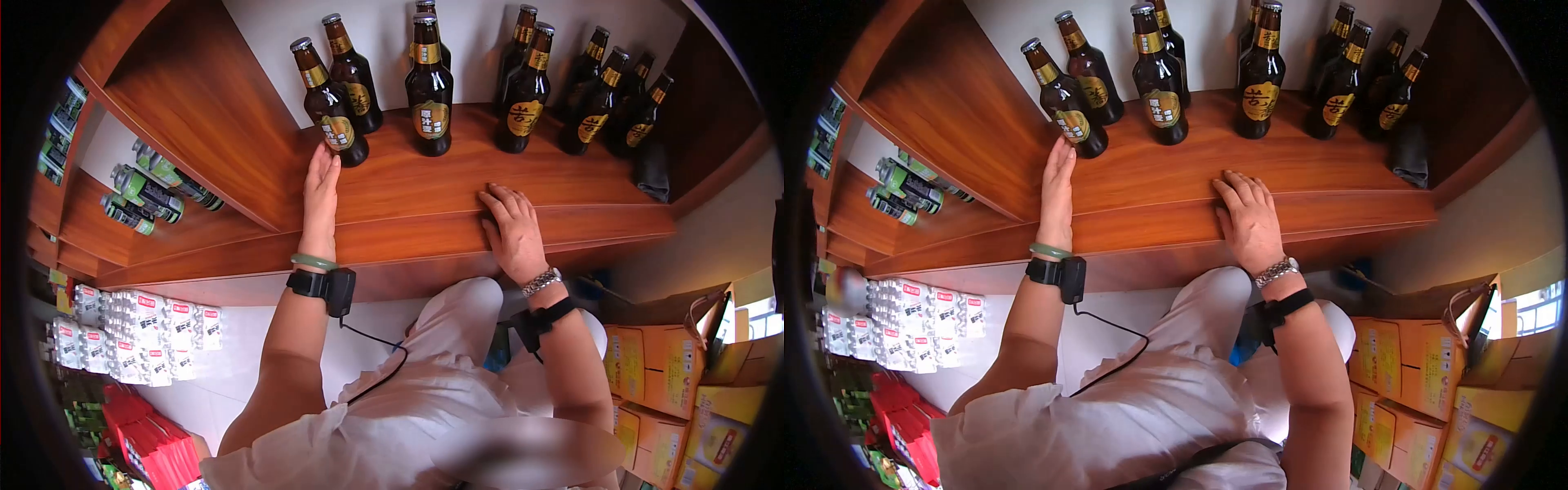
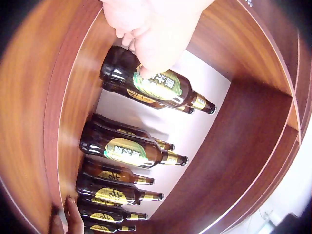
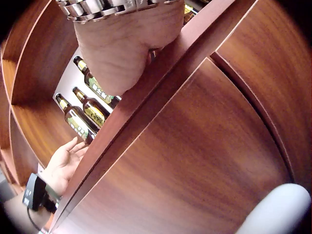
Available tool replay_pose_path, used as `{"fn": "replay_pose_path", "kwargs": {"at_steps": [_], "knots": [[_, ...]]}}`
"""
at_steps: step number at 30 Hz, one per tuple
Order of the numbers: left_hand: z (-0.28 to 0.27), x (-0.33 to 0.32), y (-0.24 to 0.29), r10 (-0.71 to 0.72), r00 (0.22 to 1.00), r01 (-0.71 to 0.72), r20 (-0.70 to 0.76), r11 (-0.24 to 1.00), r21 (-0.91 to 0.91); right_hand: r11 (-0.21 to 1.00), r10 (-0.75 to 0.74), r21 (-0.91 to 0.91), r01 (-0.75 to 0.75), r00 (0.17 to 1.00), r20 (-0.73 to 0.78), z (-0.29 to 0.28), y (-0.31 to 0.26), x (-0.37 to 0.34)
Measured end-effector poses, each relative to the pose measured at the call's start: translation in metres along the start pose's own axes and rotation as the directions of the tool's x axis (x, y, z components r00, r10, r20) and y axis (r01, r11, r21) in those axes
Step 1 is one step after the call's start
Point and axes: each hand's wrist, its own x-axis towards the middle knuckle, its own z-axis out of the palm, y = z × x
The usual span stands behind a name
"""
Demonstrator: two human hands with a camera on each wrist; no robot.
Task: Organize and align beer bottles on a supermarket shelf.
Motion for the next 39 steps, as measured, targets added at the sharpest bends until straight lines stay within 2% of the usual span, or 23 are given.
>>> {"fn": "replay_pose_path", "kwargs": {"at_steps": [6,18,21,22,24,25,28,30,33,36,39], "knots": [[-0.004,-0.003,-0.008,0.036,0.999,-0.037,-0.014,0.998,-0.050,0.999,-0.005,-0.044,0.005,1.000,-0.019,0.004,-0.003,0.000],[-0.007,-0.003,-0.020,0.146,0.989,-0.148,0.024,0.983,0.105,0.997,0.012,-0.071,-0.013,1.000,-0.013,0.005,-0.004,-0.001],[-0.006,-0.002,-0.017,0.107,0.993,-0.110,0.050,0.992,0.066,0.998,0.016,-0.058,-0.017,0.999,-0.032,0.005,-0.004,-0.004],[-0.006,0.000,-0.013,0.036,0.999,-0.037,0.027,0.998,0.042,0.999,0.010,-0.053,-0.012,0.999,-0.038,0.005,-0.003,-0.004],[-0.012,0.011,-0.008,-0.020,0.998,0.014,0.057,0.994,0.110,0.999,0.009,-0.040,-0.010,0.999,-0.041,0.002,-0.002,-0.006],[-0.004,0.010,0.011,-0.021,0.997,0.013,0.070,0.994,0.106,0.999,0.007,-0.039,-0.009,0.999,-0.039,0.002,-0.002,-0.006],[-0.001,0.028,0.025,0.002,0.993,-0.022,0.116,0.985,0.170,1.000,-0.008,-0.029,0.007,0.999,-0.042,0.002,0.000,-0.005],[-0.001,0.044,0.015,0.023,0.991,-0.039,0.133,0.992,0.121,1.000,-0.012,-0.019,0.011,0.999,-0.037,0.002,0.001,-0.005],[0.000,0.063,-0.009,0.050,0.996,-0.059,0.078,0.991,0.121,1.000,-0.002,-0.001,0.002,1.000,-0.024,0.000,0.000,-0.005],[0.004,0.060,-0.014,0.029,1.000,-0.030,0.009,0.981,0.190,1.000,-0.006,0.000,0.006,1.000,-0.029,0.000,0.002,-0.005],[0.004,0.059,-0.016,0.037,0.999,-0.037,0.004,0.976,0.216,1.000,-0.007,0.016,0.007,1.000,-0.016,-0.001,0.003,-0.007]]}}
